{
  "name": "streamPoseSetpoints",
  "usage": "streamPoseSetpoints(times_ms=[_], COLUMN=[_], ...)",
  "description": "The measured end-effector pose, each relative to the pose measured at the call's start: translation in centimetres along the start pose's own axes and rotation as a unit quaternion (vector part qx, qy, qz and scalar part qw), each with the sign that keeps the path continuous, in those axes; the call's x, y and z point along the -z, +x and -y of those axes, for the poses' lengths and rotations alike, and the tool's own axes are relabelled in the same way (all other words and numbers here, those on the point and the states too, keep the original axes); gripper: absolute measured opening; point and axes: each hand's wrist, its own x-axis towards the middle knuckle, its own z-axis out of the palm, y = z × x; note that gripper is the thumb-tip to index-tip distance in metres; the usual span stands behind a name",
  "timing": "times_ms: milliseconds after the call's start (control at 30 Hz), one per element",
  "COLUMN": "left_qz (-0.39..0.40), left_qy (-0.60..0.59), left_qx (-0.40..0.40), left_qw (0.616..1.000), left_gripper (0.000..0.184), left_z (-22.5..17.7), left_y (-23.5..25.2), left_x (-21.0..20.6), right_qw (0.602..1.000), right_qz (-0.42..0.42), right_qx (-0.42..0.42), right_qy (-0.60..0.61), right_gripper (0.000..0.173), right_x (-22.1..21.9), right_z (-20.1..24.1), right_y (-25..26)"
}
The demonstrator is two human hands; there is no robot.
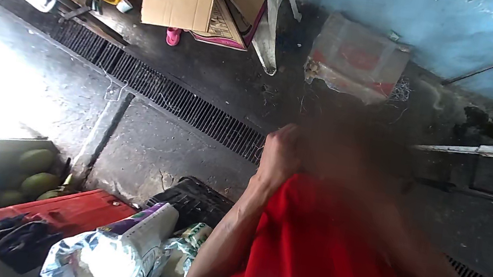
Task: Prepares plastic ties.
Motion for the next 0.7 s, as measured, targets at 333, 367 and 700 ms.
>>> streamPoseSetpoints(times_ms=[333,367,700], left_qz=[0.092,0.081,0.001], left_qy=[-0.375,-0.397,-0.403], left_qx=[0.168,0.181,0.188], left_qw=[0.907,0.896,0.896], left_gripper=[0.019,0.018,0.017], left_z=[0.5,0.4,-0.6], left_y=[0.1,0.0,-0.2], left_x=[-0.4,-0.6,-1.9], right_qw=[0.986,0.98,0.939], right_qz=[-0.075,-0.093,-0.166], right_qx=[0.096,0.117,0.151], right_qy=[-0.116,-0.128,-0.26], right_gripper=[0.02,0.021,0.021], right_x=[-0.7,-0.8,-1.2], right_z=[-0.4,-0.6,1.2], right_y=[-0.1,-0.2,-1.3])
